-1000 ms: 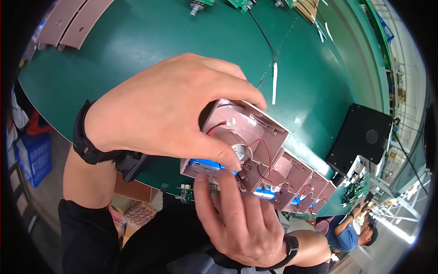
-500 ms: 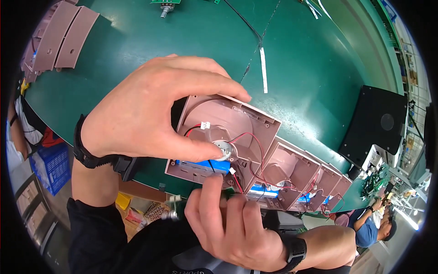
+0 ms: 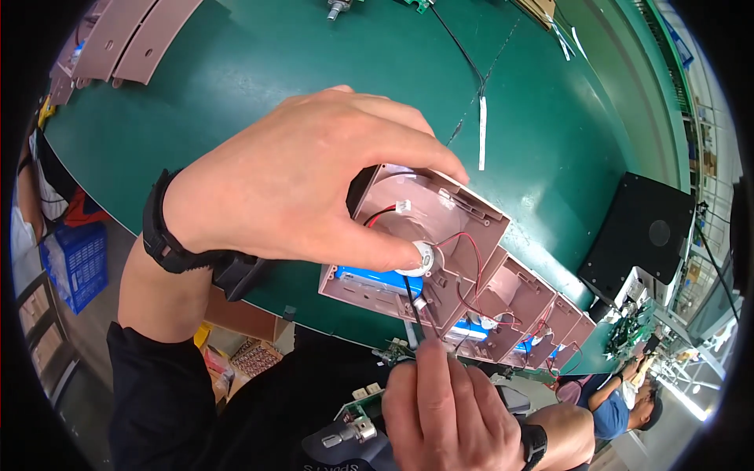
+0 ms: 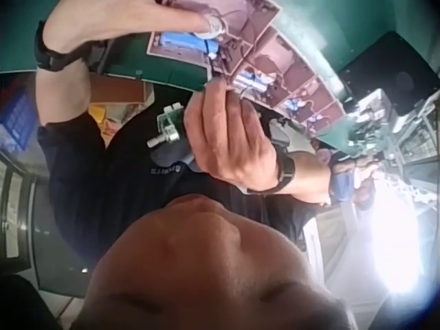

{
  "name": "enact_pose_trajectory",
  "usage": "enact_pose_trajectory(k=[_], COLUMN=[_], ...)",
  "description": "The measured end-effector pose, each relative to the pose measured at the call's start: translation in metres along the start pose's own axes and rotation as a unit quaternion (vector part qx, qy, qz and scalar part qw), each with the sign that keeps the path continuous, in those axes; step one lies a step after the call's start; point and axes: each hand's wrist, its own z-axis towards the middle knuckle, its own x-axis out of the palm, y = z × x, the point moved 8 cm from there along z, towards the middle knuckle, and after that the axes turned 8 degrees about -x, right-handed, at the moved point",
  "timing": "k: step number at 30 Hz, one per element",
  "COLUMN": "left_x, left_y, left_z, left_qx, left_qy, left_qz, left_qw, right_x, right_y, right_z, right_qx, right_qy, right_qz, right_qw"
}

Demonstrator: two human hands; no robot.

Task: Assembling electronic boards and wires into plastic housings and using an electric screwdriver to secure components.

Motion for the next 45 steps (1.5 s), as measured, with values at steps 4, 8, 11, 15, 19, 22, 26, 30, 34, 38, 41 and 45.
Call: enact_pose_trajectory(k=[4, 8, 11, 15, 19, 22, 26, 30, 34, 38, 41, 45], left_x=[0.0, 0.002, 0.001, 0.002, 0.005, 0.004, 0.002, 0.003, 0.002, -0.006, -0.012, -0.012], left_y=[-0.005, -0.001, -0.001, -0.007, -0.008, -0.006, -0.007, -0.013, -0.014, -0.018, -0.02, -0.018], left_z=[0.004, 0.004, 0.002, 0.001, 0.001, -0.003, -0.003, 0.001, 0.0, -0.003, 0.004, 0.004], left_qx=[-0.002, -0.006, 0.004, 0.009, 0.005, 0.02, 0.02, 0.029, 0.019, -0.015, -0.024, -0.046], left_qy=[0.008, 0.005, 0.0, -0.02, -0.033, -0.04, -0.036, -0.04, -0.023, 0.0, 0.016, 0.009], left_qz=[0.013, 0.006, 0.002, 0.03, 0.048, 0.053, 0.063, 0.072, 0.088, -0.01, -0.054, -0.021], left_qw=[1.0, 1.0, 1.0, 0.999, 0.998, 0.998, 0.997, 0.996, 0.996, 1.0, 0.998, 0.999], right_x=[0.013, 0.006, -0.005, -0.001, 0.025, 0.006, 0.012, 0.006, -0.007, -0.02, -0.015, 0.016], right_y=[-0.005, 0.014, 0.001, 0.001, 0.009, 0.008, 0.007, 0.025, 0.021, -0.017, -0.03, -0.062], right_z=[0.001, 0.001, 0.003, 0.004, 0.007, 0.009, 0.022, 0.003, -0.056, -0.147, -0.239, -0.326], right_qx=[0.028, -0.111, -0.001, 0.012, -0.003, 0.019, 0.016, -0.066, -0.04, 0.201, 0.425, 0.53], right_qy=[0.19, 0.019, -0.085, -0.066, 0.086, 0.002, 0.073, 0.013, -0.111, -0.189, -0.292, -0.34], right_qz=[0.172, -0.119, 0.035, 0.103, 0.1, 0.066, 0.138, 0.1, 0.116, 0.136, 0.101, 0.093], right_qw=[0.966, 0.987, 0.996, 0.992, 0.991, 0.998, 0.988, 0.993, 0.986, 0.952, 0.851, 0.771])
